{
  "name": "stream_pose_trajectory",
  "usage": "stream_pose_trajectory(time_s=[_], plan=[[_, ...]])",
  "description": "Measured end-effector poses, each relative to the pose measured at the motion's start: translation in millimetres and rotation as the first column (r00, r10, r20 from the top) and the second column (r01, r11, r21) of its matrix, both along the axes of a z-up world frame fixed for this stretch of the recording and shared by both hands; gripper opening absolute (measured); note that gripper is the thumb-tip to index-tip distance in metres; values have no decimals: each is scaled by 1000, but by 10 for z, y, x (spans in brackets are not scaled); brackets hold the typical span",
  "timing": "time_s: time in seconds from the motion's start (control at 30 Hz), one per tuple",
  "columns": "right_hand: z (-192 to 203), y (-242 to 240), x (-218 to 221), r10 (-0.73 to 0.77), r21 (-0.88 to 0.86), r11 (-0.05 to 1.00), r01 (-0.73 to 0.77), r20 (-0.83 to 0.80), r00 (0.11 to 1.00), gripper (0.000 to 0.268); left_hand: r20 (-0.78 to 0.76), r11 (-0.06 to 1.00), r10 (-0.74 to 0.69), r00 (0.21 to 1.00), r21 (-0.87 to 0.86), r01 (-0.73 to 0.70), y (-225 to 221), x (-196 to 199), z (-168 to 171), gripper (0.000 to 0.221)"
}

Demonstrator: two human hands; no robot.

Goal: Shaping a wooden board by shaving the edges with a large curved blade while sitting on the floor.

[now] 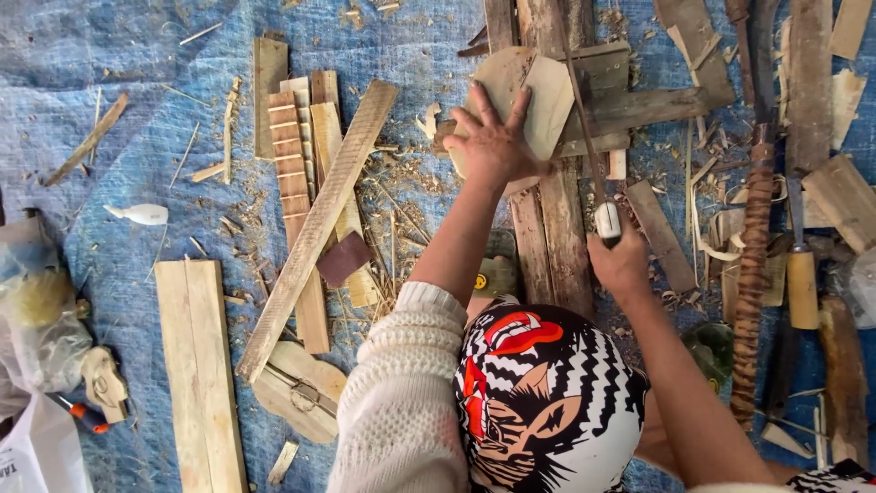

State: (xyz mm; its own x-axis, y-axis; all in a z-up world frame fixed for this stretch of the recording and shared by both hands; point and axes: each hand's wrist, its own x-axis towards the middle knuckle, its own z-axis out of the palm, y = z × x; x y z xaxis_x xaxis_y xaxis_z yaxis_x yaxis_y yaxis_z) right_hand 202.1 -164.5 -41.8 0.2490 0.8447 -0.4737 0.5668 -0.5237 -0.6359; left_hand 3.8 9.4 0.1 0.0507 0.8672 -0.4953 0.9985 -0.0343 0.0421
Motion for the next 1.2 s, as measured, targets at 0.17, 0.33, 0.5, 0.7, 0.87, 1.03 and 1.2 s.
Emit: stream_pose_trajectory(time_s=[0.17,0.33,0.5,0.7,0.87,1.03,1.2], plan=[[-56,-881,182,-11,146,989,18,-48,999,57,-11,1000,-17,1000,-26,17,8,4,54,127],[-52,-1087,329,-35,117,992,45,-82,996,46,-21,1000,-25,999,-14,25,-15,4,18,129],[260,-952,240,-108,329,934,142,-119,987,49,4,1000,-15,1000,7,15,-21,2,-24,131],[-119,-702,646,4,553,794,-254,413,911,58,4,1000,-22,1000,-7,22,-38,-8,-31,133],[-456,-582,744,-32,458,831,-314,604,796,64,35,1000,-12,999,11,11,-45,-15,-60,132],[-958,-570,836,39,320,877,-359,697,716,96,31,1000,-15,999,22,14,-34,-15,-98,130],[-832,-575,734,137,214,916,-340,629,765,95,37,994,-22,999,105,18,-41,-10,-218,128]])
